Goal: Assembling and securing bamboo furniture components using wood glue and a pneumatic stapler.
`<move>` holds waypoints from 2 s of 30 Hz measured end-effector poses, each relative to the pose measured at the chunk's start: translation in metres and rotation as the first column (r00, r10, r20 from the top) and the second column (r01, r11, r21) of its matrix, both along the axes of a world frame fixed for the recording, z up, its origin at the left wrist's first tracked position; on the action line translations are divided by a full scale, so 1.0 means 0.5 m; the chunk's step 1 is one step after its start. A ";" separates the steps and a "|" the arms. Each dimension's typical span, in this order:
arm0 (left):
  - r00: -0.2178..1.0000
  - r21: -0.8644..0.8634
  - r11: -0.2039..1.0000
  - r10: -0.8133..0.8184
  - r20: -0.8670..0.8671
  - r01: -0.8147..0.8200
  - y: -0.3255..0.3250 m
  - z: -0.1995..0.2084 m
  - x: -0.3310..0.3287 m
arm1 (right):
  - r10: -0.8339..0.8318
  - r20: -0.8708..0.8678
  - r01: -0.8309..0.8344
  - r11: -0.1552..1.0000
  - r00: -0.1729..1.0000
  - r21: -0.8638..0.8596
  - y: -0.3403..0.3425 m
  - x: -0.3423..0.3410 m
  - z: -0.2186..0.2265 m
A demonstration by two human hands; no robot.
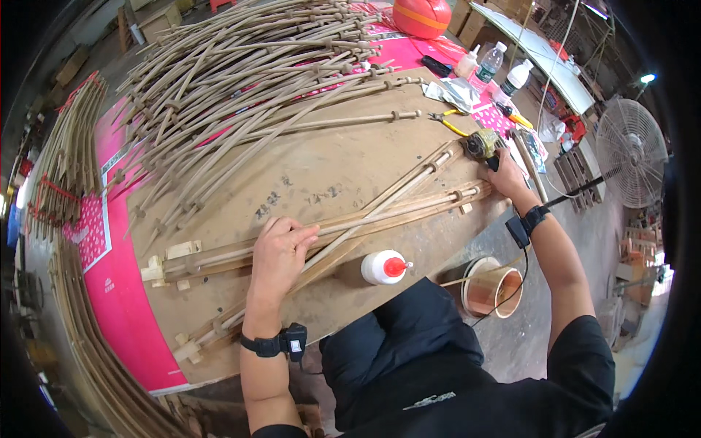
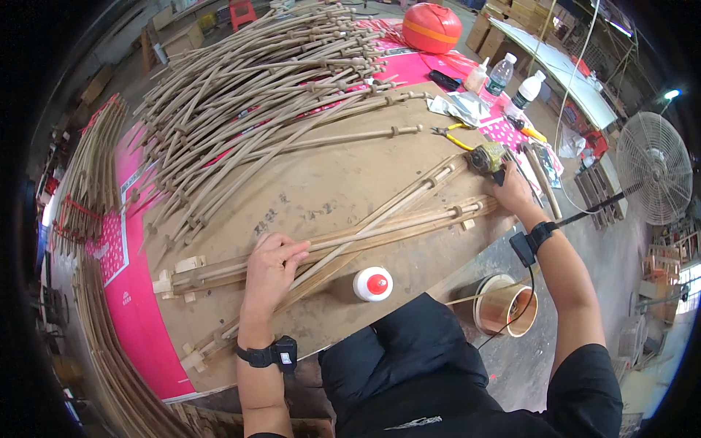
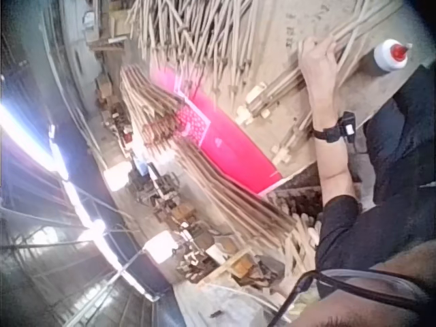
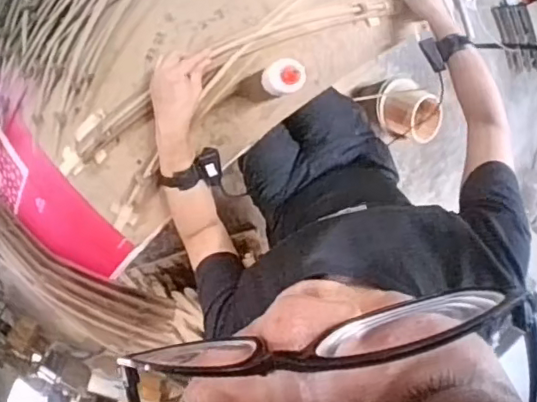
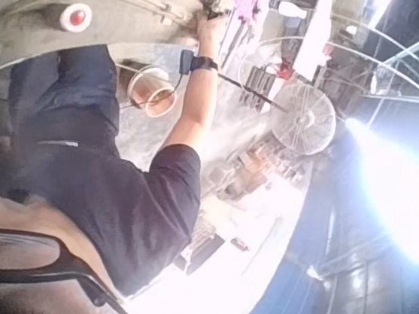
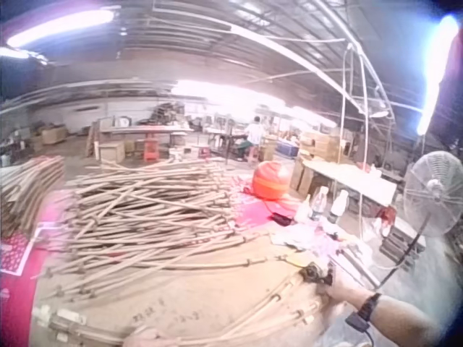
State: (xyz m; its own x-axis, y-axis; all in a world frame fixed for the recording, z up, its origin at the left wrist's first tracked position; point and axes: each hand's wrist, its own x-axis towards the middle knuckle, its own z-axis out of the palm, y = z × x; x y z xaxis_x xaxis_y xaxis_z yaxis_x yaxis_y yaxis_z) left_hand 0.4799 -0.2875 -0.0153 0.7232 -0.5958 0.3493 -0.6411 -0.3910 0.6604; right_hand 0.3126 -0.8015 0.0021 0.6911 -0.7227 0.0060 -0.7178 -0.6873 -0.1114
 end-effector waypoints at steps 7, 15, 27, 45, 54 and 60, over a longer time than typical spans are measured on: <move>1.000 -0.036 0.999 -0.026 0.000 0.026 0.006 -0.019 0.004 | -0.041 0.149 0.043 0.999 0.988 -0.005 -0.070 0.027 0.055; 0.997 -0.057 0.997 -0.052 0.059 0.055 0.001 -0.014 0.003 | 0.142 0.207 -0.144 0.990 0.968 -0.008 0.009 0.029 0.182; 1.000 -0.064 0.998 -0.023 0.013 0.023 0.001 -0.012 0.000 | 0.295 0.201 -0.353 0.849 0.934 0.394 0.295 0.057 0.285; 0.997 -0.047 0.999 -0.013 0.073 0.016 0.003 -0.020 0.007 | 0.662 0.208 -0.648 0.535 0.720 0.542 0.439 0.134 0.230; 0.995 -0.041 0.999 -0.029 0.095 0.033 -0.003 -0.020 0.008 | 0.703 0.182 -0.677 0.530 0.687 0.510 0.418 0.136 0.208; 0.996 -0.055 0.998 -0.023 0.090 0.028 0.000 -0.017 0.007 | 0.714 0.187 -0.691 0.521 0.675 0.501 0.420 0.141 0.209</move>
State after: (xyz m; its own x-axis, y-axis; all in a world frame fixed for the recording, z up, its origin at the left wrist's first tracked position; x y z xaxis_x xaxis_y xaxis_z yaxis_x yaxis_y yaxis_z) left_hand 0.4832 -0.2874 -0.0239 0.6723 -0.5912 0.4455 -0.7079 -0.3376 0.6204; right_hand 0.3829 -0.5916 0.1065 0.9669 0.1139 -0.2283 -0.0388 -0.8188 -0.5728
